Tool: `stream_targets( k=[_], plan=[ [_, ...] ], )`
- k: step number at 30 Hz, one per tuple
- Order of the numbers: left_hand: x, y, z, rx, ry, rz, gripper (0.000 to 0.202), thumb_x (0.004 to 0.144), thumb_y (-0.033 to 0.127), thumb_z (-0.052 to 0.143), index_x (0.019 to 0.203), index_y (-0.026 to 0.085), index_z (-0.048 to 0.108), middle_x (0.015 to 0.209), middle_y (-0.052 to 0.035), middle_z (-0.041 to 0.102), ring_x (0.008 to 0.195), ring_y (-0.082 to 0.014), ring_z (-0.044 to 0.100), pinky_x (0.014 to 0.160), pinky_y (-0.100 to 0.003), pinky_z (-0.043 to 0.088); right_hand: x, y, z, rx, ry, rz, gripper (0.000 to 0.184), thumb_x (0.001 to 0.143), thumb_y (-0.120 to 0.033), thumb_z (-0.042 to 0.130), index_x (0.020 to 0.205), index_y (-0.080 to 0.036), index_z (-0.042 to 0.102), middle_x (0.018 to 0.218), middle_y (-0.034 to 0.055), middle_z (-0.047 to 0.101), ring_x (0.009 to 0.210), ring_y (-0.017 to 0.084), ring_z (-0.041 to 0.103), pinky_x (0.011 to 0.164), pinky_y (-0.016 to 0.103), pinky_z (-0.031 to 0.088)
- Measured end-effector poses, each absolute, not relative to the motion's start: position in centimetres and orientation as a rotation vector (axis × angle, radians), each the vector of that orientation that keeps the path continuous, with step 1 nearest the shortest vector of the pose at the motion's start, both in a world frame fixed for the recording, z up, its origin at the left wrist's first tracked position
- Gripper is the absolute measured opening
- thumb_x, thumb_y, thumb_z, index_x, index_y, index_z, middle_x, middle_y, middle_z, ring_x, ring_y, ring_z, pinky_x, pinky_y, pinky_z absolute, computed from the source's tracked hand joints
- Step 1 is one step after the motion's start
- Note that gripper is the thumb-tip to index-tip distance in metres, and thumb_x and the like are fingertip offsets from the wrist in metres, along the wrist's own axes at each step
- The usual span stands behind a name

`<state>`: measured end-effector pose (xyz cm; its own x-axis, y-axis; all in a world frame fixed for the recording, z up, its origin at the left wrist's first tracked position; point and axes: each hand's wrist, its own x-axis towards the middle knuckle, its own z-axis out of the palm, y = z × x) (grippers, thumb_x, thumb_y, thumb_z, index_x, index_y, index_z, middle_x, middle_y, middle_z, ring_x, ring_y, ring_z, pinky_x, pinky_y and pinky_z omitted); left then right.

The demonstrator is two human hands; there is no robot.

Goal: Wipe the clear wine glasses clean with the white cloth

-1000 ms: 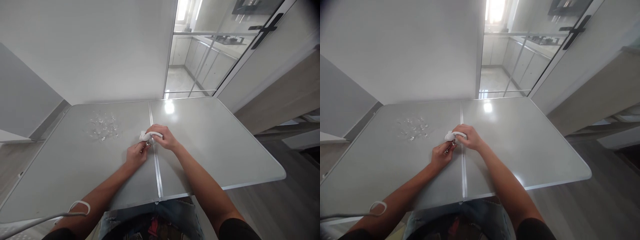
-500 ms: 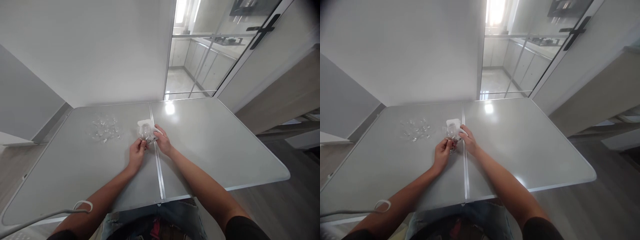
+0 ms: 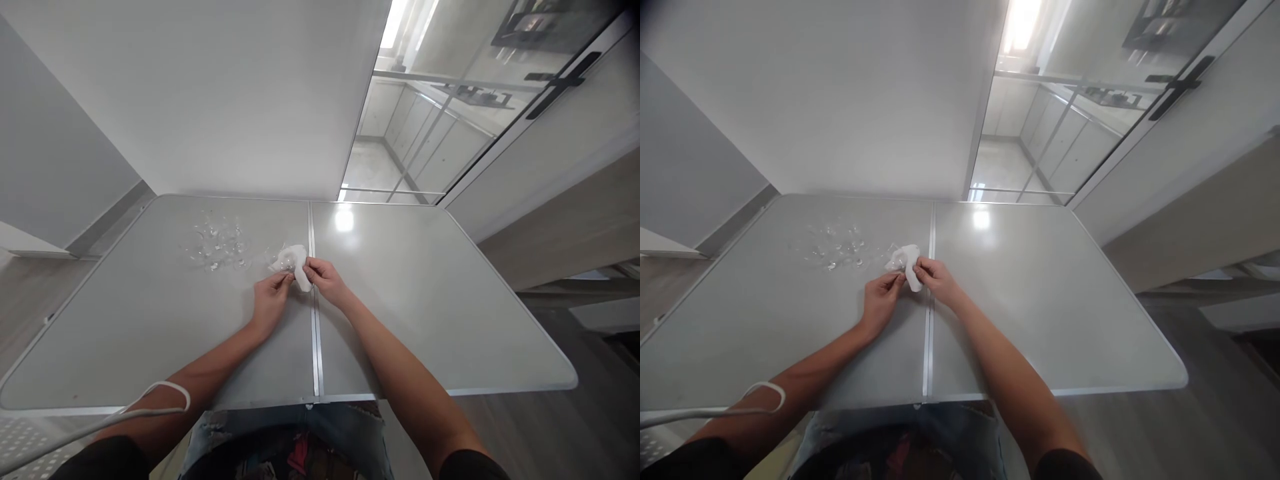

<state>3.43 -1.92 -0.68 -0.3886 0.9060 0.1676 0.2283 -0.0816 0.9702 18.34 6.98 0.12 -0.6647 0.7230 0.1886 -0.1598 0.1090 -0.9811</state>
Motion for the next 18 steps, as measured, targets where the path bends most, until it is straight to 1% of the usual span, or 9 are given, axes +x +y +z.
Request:
stream_targets(
  k=[2, 5, 7, 9, 11, 13, 15, 16, 18],
  plan=[
    [3.2, -1.8, -0.4, 1.178, 1.642, 1.589, 0.023, 0.081, 0.039, 0.076, 0.075, 0.018, 0.067, 0.074, -0.001, 0.066, 0.069, -0.0155, 0.059, 0.07, -0.027, 0.048, 18.3, 7.1, 0.0, -0.541, -1.666, 1.68, 0.04, 0.089, -0.056, 0.067, 0.074, -0.021, 0.055, 0.068, -0.0022, 0.046, 0.063, 0.013, 0.04, 0.06, 0.027, 0.036],
    [2.8, -1.5, -0.2, 1.156, 1.689, 1.721, 0.032, 0.069, 0.033, 0.086, 0.08, 0.02, 0.058, 0.076, 0.004, 0.055, 0.065, -0.0106, 0.05, 0.064, -0.023, 0.044, 18.5, 7.1, 0.3, -0.475, -1.554, 1.871, 0.037, 0.085, -0.052, 0.074, 0.09, -0.022, 0.054, 0.075, -0.0015, 0.057, 0.069, 0.014, 0.052, 0.062, 0.025, 0.041],
    [2.6, -1.3, -0.2, 1.19, 1.677, 1.76, 0.043, 0.063, 0.03, 0.09, 0.089, 0.021, 0.057, 0.084, 0.0038, 0.055, 0.069, -0.01, 0.05, 0.066, -0.023, 0.044, 18.8, 7.2, 0.6, -0.441, -1.509, 2.01, 0.044, 0.083, -0.049, 0.078, 0.109, -0.023, 0.053, 0.085, 0.0006, 0.064, 0.077, 0.016, 0.059, 0.066, 0.024, 0.044],
    [2.7, -1.2, -0.1, 1.228, 1.601, 1.75, 0.053, 0.061, 0.032, 0.093, 0.1, 0.022, 0.058, 0.097, 0.0006, 0.059, 0.079, -0.0122, 0.056, 0.073, -0.025, 0.046, 19.3, 7.4, 1.0, -0.411, -1.518, 2.098, 0.056, 0.08, -0.047, 0.082, 0.121, -0.022, 0.052, 0.093, 0.0029, 0.067, 0.083, 0.016, 0.061, 0.069, 0.024, 0.047],
    [2.9, -1.3, 0.0, 1.25, 1.435, 1.721, 0.06, 0.066, 0.039, 0.09, 0.114, 0.023, 0.058, 0.113, -0.0055, 0.063, 0.098, -0.0183, 0.062, 0.085, -0.03, 0.049, 19.7, 7.8, 1.1, -0.366, -1.56, 2.136, 0.061, 0.076, -0.047, 0.085, 0.123, -0.02, 0.056, 0.097, 0.0044, 0.066, 0.087, 0.017, 0.061, 0.072, 0.024, 0.048],
    [3.0, -1.4, 0.3, 1.236, 1.223, 1.679, 0.063, 0.079, 0.05, 0.079, 0.129, 0.024, 0.053, 0.129, -0.0123, 0.061, 0.114, -0.0245, 0.062, 0.096, -0.037, 0.049, 19.8, 8.1, 1.0, -0.349, -1.587, 2.128, 0.06, 0.074, -0.047, 0.086, 0.119, -0.018, 0.06, 0.097, 0.0048, 0.065, 0.088, 0.017, 0.06, 0.074, 0.025, 0.048],
    [3.0, -1.6, 0.7, 1.192, 1.09, 1.642, 0.066, 0.087, 0.057, 0.067, 0.141, 0.024, 0.046, 0.138, -0.0158, 0.059, 0.118, -0.0261, 0.061, 0.099, -0.041, 0.049, 19.9, 8.3, 0.8, -0.366, -1.584, 2.118, 0.058, 0.073, -0.048, 0.087, 0.115, -0.017, 0.062, 0.095, 0.0043, 0.065, 0.087, 0.017, 0.059, 0.074, 0.025, 0.048],
    [3.0, -1.6, 0.8, 1.175, 1.078, 1.624, 0.069, 0.088, 0.058, 0.066, 0.145, 0.025, 0.043, 0.139, -0.0162, 0.059, 0.116, -0.0256, 0.062, 0.098, -0.041, 0.049, 19.8, 8.3, 0.7, -0.378, -1.58, 2.127, 0.057, 0.072, -0.049, 0.087, 0.112, -0.017, 0.063, 0.094, 0.0039, 0.065, 0.085, 0.017, 0.059, 0.073, 0.025, 0.048],
    [2.9, -1.7, 1.1, 1.16, 1.137, 1.609, 0.075, 0.084, 0.057, 0.071, 0.146, 0.024, 0.044, 0.134, -0.0156, 0.063, 0.111, -0.0242, 0.064, 0.095, -0.038, 0.05, 19.8, 8.1, 0.7, -0.385, -1.578, 2.164, 0.054, 0.071, -0.049, 0.088, 0.105, -0.016, 0.064, 0.09, 0.0026, 0.063, 0.082, 0.016, 0.058, 0.07, 0.024, 0.047]
  ],
)
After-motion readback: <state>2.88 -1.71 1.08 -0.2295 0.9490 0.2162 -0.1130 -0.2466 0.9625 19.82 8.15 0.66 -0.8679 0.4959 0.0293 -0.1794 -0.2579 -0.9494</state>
